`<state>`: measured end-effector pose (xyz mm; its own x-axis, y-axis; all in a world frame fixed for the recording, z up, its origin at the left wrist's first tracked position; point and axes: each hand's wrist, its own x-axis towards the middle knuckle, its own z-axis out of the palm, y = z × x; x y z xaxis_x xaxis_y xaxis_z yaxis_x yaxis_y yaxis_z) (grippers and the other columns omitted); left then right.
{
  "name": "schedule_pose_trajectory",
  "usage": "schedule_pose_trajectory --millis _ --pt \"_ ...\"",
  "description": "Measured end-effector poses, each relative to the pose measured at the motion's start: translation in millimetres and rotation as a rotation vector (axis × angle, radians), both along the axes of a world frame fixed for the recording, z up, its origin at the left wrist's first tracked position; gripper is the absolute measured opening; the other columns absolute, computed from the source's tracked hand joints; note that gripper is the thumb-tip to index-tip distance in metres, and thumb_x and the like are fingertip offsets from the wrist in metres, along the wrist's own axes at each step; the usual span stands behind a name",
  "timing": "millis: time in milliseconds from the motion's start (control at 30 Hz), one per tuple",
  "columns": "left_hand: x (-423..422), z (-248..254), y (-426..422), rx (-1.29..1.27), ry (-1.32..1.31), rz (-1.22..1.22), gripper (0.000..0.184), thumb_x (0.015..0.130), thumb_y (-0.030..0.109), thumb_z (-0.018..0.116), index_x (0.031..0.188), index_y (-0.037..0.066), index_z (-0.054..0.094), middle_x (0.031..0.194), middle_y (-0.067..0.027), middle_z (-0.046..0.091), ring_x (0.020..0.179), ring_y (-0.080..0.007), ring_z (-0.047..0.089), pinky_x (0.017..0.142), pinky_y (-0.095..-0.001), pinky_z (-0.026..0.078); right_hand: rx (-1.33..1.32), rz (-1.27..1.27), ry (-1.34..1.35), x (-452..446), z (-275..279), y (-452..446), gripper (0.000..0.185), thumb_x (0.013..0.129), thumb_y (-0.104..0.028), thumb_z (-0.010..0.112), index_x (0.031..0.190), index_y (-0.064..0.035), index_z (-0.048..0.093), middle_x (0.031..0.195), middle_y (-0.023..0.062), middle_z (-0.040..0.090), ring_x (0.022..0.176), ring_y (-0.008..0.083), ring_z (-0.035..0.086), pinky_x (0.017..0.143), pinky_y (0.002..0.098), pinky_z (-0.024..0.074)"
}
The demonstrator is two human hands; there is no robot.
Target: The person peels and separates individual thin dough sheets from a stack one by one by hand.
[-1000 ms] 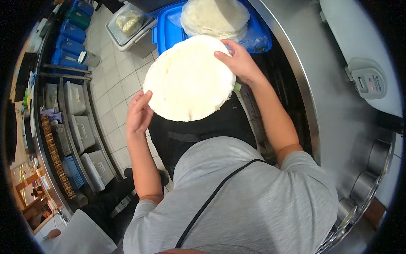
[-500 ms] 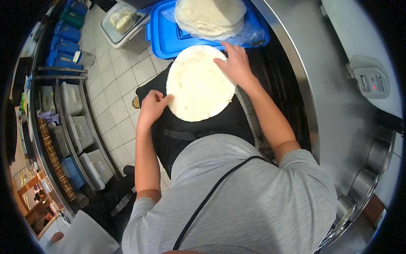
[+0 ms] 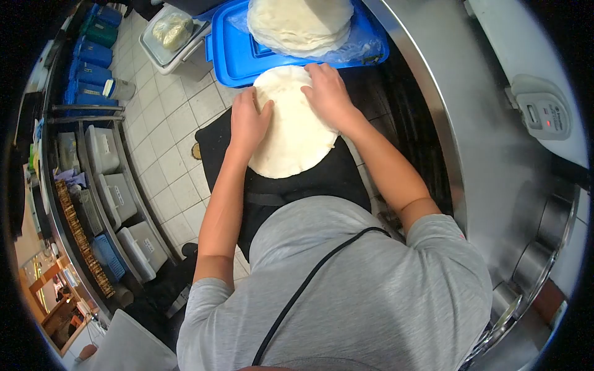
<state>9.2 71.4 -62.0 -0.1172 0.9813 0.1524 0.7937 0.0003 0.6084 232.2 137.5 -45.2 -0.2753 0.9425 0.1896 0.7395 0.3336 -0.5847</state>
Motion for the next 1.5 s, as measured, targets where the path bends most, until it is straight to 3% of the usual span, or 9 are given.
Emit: schedule_pose_trajectory --millis 100,167,333,433,600,700,800,1100,1500 --pt "-1.5 -0.9 1.7 -0.033 -0.054 0.008 0.054 0.095 0.02 0.083 0.137 -0.007 0.062 0.122 -0.024 0.067 0.11 -0.0395 0.066 0.098 -0.0477 0.054 -0.126 0.019 0.121 -1.8 2.8 2.0 0.03 0.091 -0.011 0.081 0.119 -0.0031 0.075 0.106 0.0157 0.071 0.108 0.0345 0.069 0.096 0.0463 0.055" --pt "-1.4 1.7 1.4 -0.035 -0.05 0.004 0.054 0.095 0.02 0.083 0.137 -0.007 0.062 0.123 -0.0237 0.067 0.109 -0.0377 0.067 0.097 -0.0465 0.055 0.051 0.115 0.032 -2.5 1.1 -0.5 0.015 0.093 -0.008 0.078 0.107 -0.005 0.078 0.098 0.0134 0.07 0.1 0.0341 0.07 0.089 0.046 0.0558" --pt "0.7 -0.3 6.9 0.105 0.029 -0.045 0.053 0.094 0.02 0.084 0.135 -0.007 0.063 0.12 -0.0213 0.068 0.103 -0.0331 0.069 0.091 -0.044 0.057 0.051 0.104 0.04 -4.3 8.3 -5.9 0.008 0.095 -0.009 0.075 0.101 -0.0052 0.078 0.099 0.0155 0.072 0.1 0.0372 0.07 0.089 0.0483 0.0557" --pt "11.3 12.1 11.4 0.047 -0.102 -0.075 0.048 0.096 0.023 0.083 0.13 -0.007 0.066 0.113 -0.019 0.073 0.093 -0.0296 0.071 0.086 -0.041 0.058 -0.06 0.098 0.078 -4.1 15.1 -5.1 0.009 0.097 -0.011 0.073 0.102 -0.0048 0.078 0.1 0.0184 0.075 0.101 0.0398 0.072 0.09 0.0509 0.0564" --pt "22.4 25.8 19.7 -0.375 -0.655 0.013 0.039 0.106 0.032 0.076 0.117 -0.006 0.071 0.103 -0.013 0.078 0.078 -0.0148 0.069 0.076 -0.0299 0.057 -0.11 0.12 0.132 -1.5 24.4 -4.8 0.011 0.096 -0.013 0.074 0.102 -0.0044 0.08 0.095 0.0209 0.078 0.091 0.0412 0.076 0.083 0.0512 0.0591" --pt "29.6 36.6 20.8 -0.484 -0.986 0.072 0.036 0.109 0.031 0.07 0.113 -0.005 0.071 0.1 -0.0111 0.078 0.081 -0.0151 0.072 0.074 -0.0314 0.059 -0.1 0.151 0.093 1.8 27.2 -6.5 0.012 0.096 -0.013 0.075 0.102 -0.0052 0.083 0.093 0.0219 0.078 0.091 0.0413 0.076 0.084 0.0505 0.0602" --pt "31.6 25.8 20.2 -0.49 -1.1 0.081 0.033 0.112 0.027 0.066 0.113 -0.005 0.07 0.103 -0.0116 0.078 0.082 -0.0138 0.072 0.074 -0.0277 0.059 -0.137 0.168 0.093 2.8 26.3 -7.1 0.014 0.095 -0.013 0.075 0.103 -0.0055 0.084 0.094 0.0222 0.078 0.093 0.0416 0.076 0.086 0.0495 0.0607" --pt "33.4 18.6 21.8 -0.51 -1.137 0.085 0.029 0.115 0.023 0.059 0.118 -0.005 0.067 0.114 -0.0132 0.076 0.087 -0.0139 0.073 0.083 -0.0286 0.063 -0.25 0.129 0.21 5.4 21.2 -2.9 0.02 0.097 -0.013 0.076 0.112 -0.0019 0.082 0.104 0.0227 0.08 0.097 0.0364 0.08 0.089 0.0438 0.0625" --pt "34.1 12.6 25.9 -0.513 -1.144 0.094 0.023 0.113 0.015 0.057 0.116 -0.006 0.065 0.107 -0.013 0.075 0.086 -0.0161 0.076 0.077 -0.0275 0.065 -0.353 0.195 0.231 10.3 12.7 1.8 0.031 0.094 -0.012 0.079 0.12 0.0034 0.078 0.11 0.0237 0.081 0.103 0.0305 0.081 0.095 0.0396 0.0632"
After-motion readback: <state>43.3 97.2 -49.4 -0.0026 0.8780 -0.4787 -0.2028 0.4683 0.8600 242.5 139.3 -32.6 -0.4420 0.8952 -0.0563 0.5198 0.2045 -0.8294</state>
